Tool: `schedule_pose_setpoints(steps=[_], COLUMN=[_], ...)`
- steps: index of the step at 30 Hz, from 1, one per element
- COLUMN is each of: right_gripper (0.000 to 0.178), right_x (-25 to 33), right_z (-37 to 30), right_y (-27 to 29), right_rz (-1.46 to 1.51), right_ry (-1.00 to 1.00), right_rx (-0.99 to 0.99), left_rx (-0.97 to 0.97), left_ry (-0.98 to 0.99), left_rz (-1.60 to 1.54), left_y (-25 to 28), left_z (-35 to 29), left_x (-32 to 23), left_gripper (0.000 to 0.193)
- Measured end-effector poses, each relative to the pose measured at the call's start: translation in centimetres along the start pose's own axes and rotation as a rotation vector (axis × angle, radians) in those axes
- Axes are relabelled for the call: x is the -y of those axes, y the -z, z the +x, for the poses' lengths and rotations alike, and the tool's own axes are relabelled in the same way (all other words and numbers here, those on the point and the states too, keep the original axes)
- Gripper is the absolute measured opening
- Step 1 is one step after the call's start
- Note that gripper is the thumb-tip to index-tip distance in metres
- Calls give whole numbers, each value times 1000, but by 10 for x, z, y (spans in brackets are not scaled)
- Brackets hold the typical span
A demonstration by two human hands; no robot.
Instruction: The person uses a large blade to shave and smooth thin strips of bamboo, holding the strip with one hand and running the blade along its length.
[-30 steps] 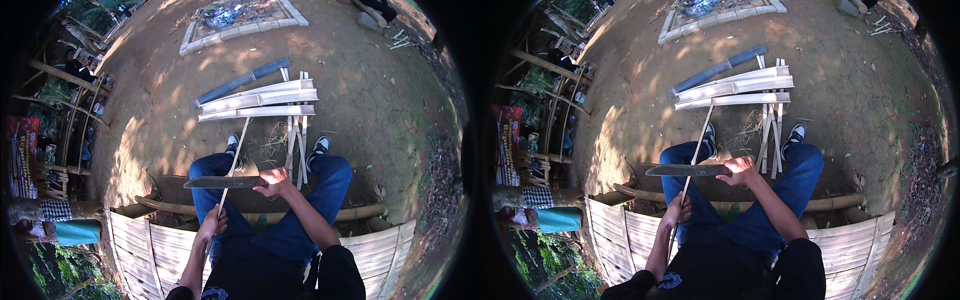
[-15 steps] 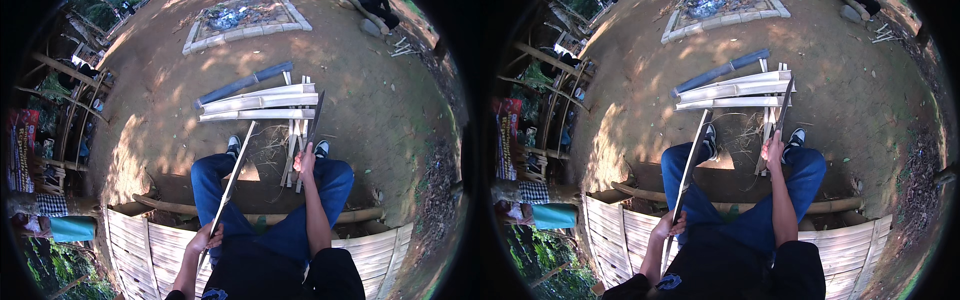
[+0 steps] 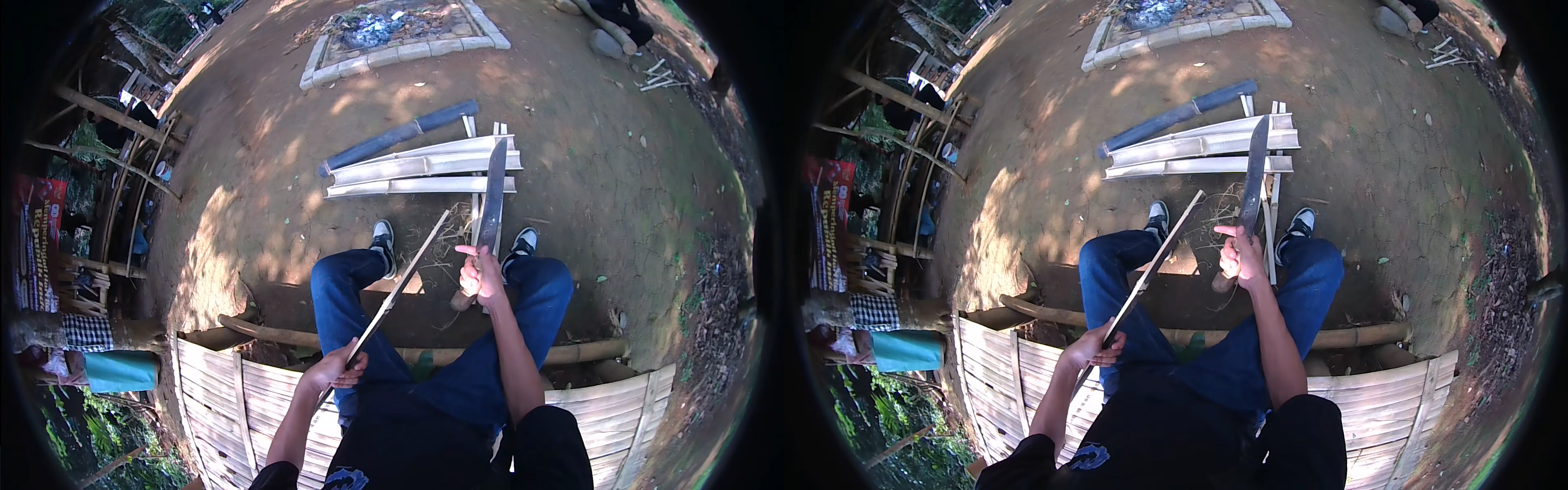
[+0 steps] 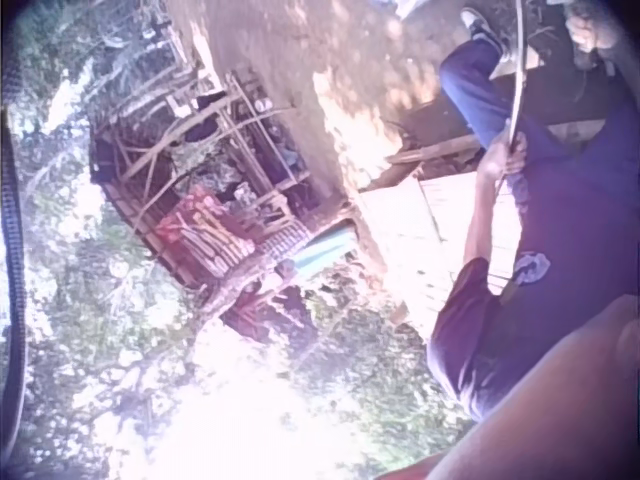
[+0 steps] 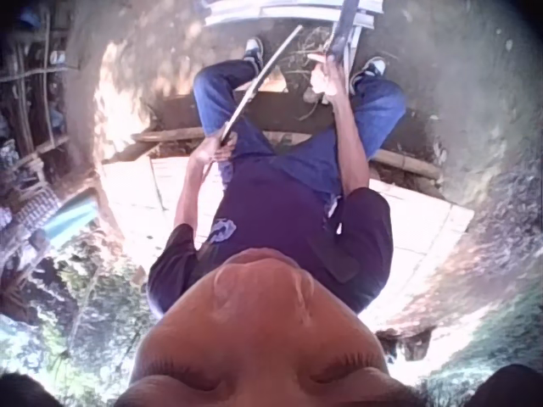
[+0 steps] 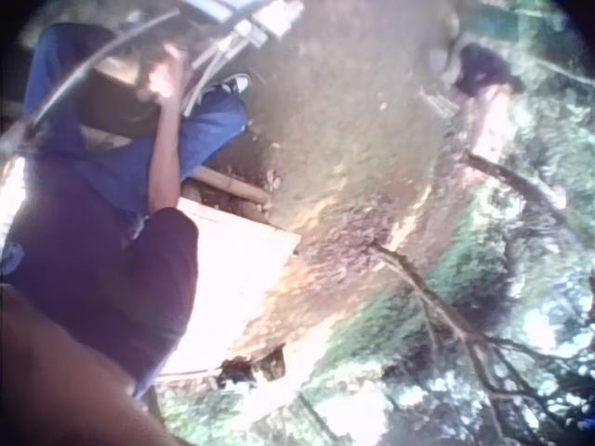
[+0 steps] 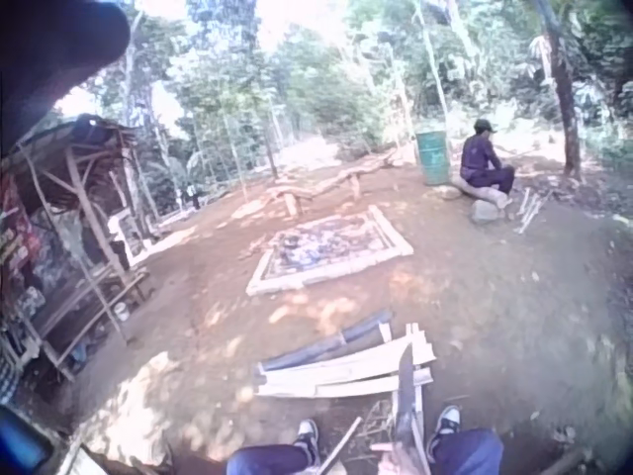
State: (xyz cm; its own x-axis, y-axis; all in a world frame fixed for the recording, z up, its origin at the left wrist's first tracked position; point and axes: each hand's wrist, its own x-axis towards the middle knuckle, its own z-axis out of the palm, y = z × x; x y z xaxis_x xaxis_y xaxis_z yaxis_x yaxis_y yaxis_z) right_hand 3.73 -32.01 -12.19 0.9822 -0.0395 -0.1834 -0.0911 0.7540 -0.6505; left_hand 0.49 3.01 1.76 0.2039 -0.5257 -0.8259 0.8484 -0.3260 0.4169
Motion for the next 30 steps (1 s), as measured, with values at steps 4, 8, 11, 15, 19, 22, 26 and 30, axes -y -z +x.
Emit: schedule_pose_setpoints(steps=[4, 8, 11, 15, 19, 22, 26, 30], right_gripper=[68, 75, 73, 71, 79, 84, 88, 87], right_x=[-1, 13, 15, 17, 14, 11, 5, 0], right_z=[-5, -5, -8, -11, -10, -10, -7, -13], right_y=[-7, -18, -17, -19, -11, -6, -5, -4], right_rz=[-109, -42, -115, -127, -119, -136, 80, 69], right_ry=[-39, -114, -94, -55, -133, -272, -408, -509], right_rx=[-92, -94, -159, -61, 129, 296, 407, 491], left_rx=[-24, -37, -124, -265, -393, -435, -469, -485], left_ry=[123, 73, -25, -134, -182, -209, -247, -271], left_rz=[97, 163, 216, 256, 226, 244, 246, 314], left_y=[-3, -7, -14, -13, -12, -12, -7, -10], left_z=[6, 8, 11, 11, 12, 13, 12, 9], left_x=[2, 4, -2, -8, -7, -4, 2, -1], left_gripper=[59, 60, 60, 62, 61, 60, 60, 61])
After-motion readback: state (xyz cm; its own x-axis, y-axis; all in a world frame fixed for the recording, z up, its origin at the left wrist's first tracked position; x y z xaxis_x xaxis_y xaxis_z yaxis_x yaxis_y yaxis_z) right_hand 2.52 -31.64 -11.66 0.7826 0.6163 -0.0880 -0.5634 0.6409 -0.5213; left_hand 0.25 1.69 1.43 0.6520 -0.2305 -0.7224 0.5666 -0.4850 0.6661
